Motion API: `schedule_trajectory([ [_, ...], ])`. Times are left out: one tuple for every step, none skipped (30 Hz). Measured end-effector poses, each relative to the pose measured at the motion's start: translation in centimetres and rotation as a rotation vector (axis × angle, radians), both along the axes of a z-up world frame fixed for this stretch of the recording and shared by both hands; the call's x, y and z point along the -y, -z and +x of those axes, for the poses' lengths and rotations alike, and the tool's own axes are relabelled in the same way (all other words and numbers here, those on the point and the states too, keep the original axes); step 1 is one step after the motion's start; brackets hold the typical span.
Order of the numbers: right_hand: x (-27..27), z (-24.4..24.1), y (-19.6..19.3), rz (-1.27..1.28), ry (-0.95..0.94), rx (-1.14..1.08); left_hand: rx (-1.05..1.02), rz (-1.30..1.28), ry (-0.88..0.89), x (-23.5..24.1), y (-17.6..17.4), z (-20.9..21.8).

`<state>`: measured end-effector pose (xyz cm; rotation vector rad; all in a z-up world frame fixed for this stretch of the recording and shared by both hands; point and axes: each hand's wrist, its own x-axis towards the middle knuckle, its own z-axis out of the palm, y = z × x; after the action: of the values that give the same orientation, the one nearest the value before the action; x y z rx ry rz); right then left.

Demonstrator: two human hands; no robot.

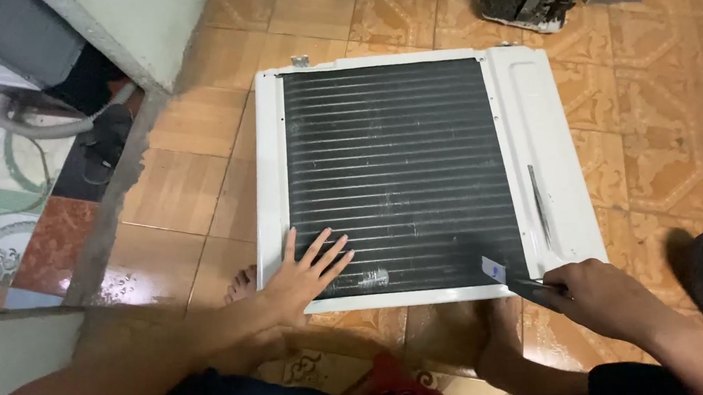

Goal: The person scrubs a white-framed panel with a dark mesh surface using a small white block and a grey abrasive pad. They repeatedly rub the same area along the bottom edge, occasionally switching to a metal tool to scrape the surface. The task remains focused on one small section without moving to other parts of the panel.

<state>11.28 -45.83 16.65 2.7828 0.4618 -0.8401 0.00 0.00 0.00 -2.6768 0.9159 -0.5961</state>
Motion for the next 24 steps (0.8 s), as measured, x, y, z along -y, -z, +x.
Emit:
schedule_trajectory([
  [-0.1, 0.0, -0.7, -0.006, -0.006, 0.003, 0.003, -0.006, -0.006, 0.1, -0.1, 0.2],
  [-0.1, 0.0, -1.3, 0.002, 0.055, 0.012, 0.033, -0.012, -0.002, 0.2, -0.2, 0.4],
  [-0.2, -0.2, -1.9, 0.009, 0.115, 0.018, 0.059, -0.021, 0.000, 0.4, -0.2, 0.3],
  [-0.3, -0.3, -2.6, 0.000, 0.108, 0.018, 0.058, -0.030, -0.007, 1.2, -3.0, 0.5],
  [-0.6, -0.4, -3.3, -0.002, 0.140, 0.029, -0.400, 0.098, -0.116, 1.9, -5.7, 0.6],
  [-0.8, -0.4, -4.1, -0.003, 0.173, 0.041, -0.860, 0.213, -0.232, 2.6, -8.4, 0.6],
  [-0.8, -0.5, -4.2, -0.008, 0.159, 0.040, -0.864, 0.202, -0.242, 1.7, -5.2, 0.5],
  [-0.7, -0.5, -4.4, -0.026, 0.147, 0.044, -0.432, 0.115, -0.116, 0.7, -2.0, 0.3],
  [-0.8, -0.5, -4.5, -0.039, 0.140, 0.053, 0.008, 0.029, 0.001, -0.4, 1.0, 0.4],
  [-0.7, -0.2, -4.5, -0.040, 0.131, 0.055, 0.010, 0.028, -0.009, 0.2, -2.2, 0.8],
  [-0.5, -0.2, -4.4, -0.063, 0.148, 0.039, -0.417, 0.155, -0.112, 0.9, -5.2, 0.9],
  [-0.2, -0.1, -4.2, -0.086, 0.167, 0.022, -0.845, 0.272, -0.226, 1.6, -8.3, 1.1],
  [0.1, 0.0, -3.9, -0.089, 0.162, 0.017, -0.851, 0.269, -0.228, 1.3, -8.8, 1.3],
  [0.5, 0.1, -3.6, -0.096, 0.156, 0.035, -0.858, 0.288, -0.245, 1.0, -9.3, 1.4],
  [0.8, 0.2, -3.2, -0.102, 0.149, 0.054, -0.865, 0.307, -0.262, 0.6, -9.8, 1.5],
  [1.0, 0.4, -3.0, -0.104, 0.144, 0.050, -0.870, 0.305, -0.265, -0.3, -8.4, 1.6],
  [1.2, 0.6, -2.8, -0.148, 0.152, 0.040, -0.725, 0.270, -0.201, -1.3, -7.0, 1.7],
  [1.3, 0.8, -2.5, -0.192, 0.160, 0.030, -0.579, 0.235, -0.138, -2.3, -5.7, 1.8],
  [1.5, 0.7, -2.4, -0.192, 0.154, 0.023, -0.586, 0.234, -0.141, -3.2, -4.2, 1.9],
  [1.6, 0.7, -2.2, -0.164, 0.170, 0.043, -0.362, 0.140, -0.060, -4.2, -2.8, 1.9],
  [1.7, 0.6, -2.0, -0.136, 0.183, 0.063, -0.136, 0.042, 0.012, -5.1, -1.2, 1.8],
  [2.0, 0.6, -1.5, -0.138, 0.175, 0.056, -0.143, 0.040, 0.005, -5.4, -1.6, 1.6],
  [2.3, 0.7, -1.0, -0.210, 0.137, 0.082, -0.187, 0.067, 0.020, -5.6, -2.0, 1.6],
  [2.5, 0.9, -0.6, -0.281, 0.099, 0.108, -0.231, 0.095, 0.036, -5.9, -2.3, 1.6],
])
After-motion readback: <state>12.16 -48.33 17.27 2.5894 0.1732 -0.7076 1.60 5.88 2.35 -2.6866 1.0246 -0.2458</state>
